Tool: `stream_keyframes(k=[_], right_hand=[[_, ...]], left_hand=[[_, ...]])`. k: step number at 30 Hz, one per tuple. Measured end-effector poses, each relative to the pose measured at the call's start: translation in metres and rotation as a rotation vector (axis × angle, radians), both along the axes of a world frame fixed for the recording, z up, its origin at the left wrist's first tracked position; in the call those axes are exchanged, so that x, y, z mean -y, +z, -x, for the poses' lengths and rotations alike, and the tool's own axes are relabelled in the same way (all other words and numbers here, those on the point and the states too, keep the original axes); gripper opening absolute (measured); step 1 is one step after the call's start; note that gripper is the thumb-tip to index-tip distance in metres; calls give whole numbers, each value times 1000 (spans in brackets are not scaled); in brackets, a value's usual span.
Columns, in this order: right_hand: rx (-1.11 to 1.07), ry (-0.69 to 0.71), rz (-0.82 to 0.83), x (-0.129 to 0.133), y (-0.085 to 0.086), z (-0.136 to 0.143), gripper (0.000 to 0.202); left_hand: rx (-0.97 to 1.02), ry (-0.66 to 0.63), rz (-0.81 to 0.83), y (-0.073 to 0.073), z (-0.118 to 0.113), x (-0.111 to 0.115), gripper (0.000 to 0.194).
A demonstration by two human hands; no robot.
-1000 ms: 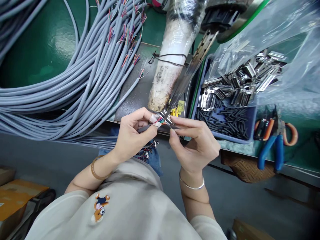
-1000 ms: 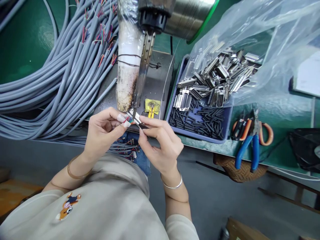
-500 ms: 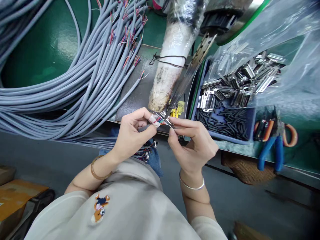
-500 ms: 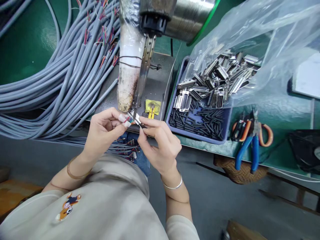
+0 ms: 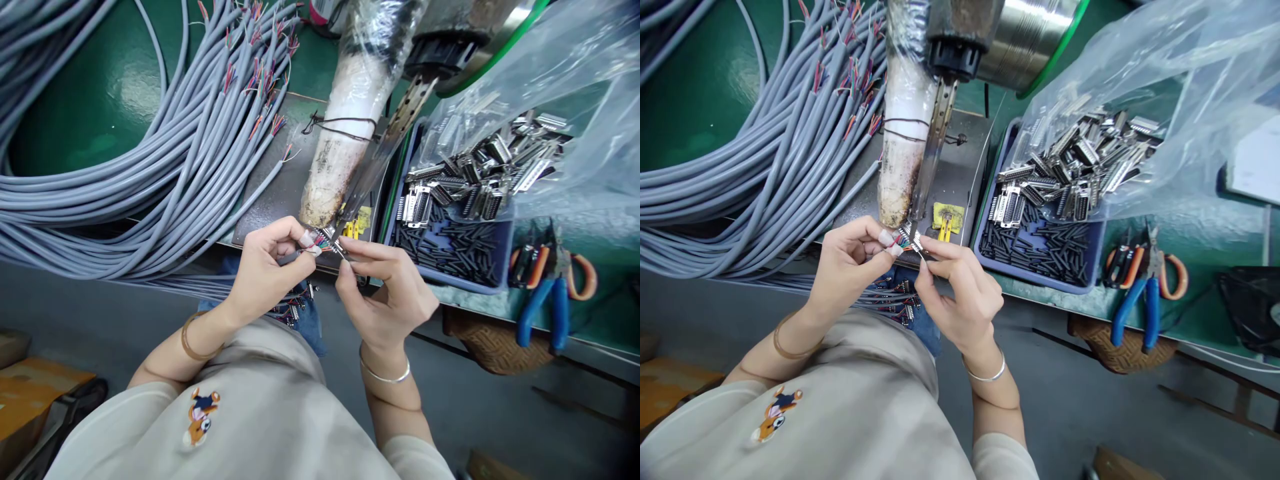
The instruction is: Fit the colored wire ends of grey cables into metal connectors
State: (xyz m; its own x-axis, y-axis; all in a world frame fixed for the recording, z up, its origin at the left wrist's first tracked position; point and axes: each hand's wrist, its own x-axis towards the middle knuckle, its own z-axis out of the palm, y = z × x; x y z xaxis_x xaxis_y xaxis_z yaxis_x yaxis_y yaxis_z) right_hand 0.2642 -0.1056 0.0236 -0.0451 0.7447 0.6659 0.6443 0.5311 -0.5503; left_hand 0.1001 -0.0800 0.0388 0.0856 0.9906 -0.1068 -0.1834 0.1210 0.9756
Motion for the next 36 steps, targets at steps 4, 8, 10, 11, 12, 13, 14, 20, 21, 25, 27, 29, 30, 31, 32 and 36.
stream_keyframes(k=[4, 8, 10, 11, 12, 13, 14, 20, 21, 25, 27, 29, 30, 31, 32, 36], right_hand=[[34, -16, -6, -1, -2, -1, 20], [43, -3, -7, -3, 1, -1, 21], [48, -6, -8, -4, 3, 0, 23], [55, -10, -11, -3, 4, 0, 24], [65, -15, -15, -3, 5, 1, 24], [74, -18, -21, -3, 5, 1, 24], [83, -19, -30, -2, 5, 1, 24], [149, -3, -83, 2, -1, 2, 22], [143, -12, -82, 2, -2, 2, 22], [79, -37, -60, 3, -2, 3, 22], [72, -28, -47, 3, -3, 4, 22], [76, -22, -42, 3, -3, 4, 23], [79, -22, -40, 3, -4, 4, 23], [80, -23, -39, 3, -4, 4, 23], [79, -23, -37, 2, -4, 4, 22], [59, -17, -22, -1, -4, 4, 20]], left_hand=[[-32, 5, 5, -1, 0, 0, 15], [-76, 28, -45, 4, 0, 0, 15], [-88, 43, -60, 6, -1, 0, 15], [-95, 52, -63, 7, -1, 0, 15], [-101, 61, -64, 7, -1, 0, 15], [-105, 66, -62, 8, -1, 0, 16], [-107, 63, -56, 8, -1, 0, 15], [-97, -6, -10, 2, 2, 1, 13], [-97, -6, -11, 2, 2, 2, 12], [-112, 17, -32, 1, 0, 5, 12], [-130, 43, -54, 2, -1, 7, 11], [-161, 69, -78, 2, -2, 8, 11], [-179, 78, -91, 2, -3, 8, 11], [-195, 83, -104, 2, -3, 9, 11], [-209, 85, -116, 1, -3, 9, 11], [-238, 90, -143, 0, -2, 6, 9]])
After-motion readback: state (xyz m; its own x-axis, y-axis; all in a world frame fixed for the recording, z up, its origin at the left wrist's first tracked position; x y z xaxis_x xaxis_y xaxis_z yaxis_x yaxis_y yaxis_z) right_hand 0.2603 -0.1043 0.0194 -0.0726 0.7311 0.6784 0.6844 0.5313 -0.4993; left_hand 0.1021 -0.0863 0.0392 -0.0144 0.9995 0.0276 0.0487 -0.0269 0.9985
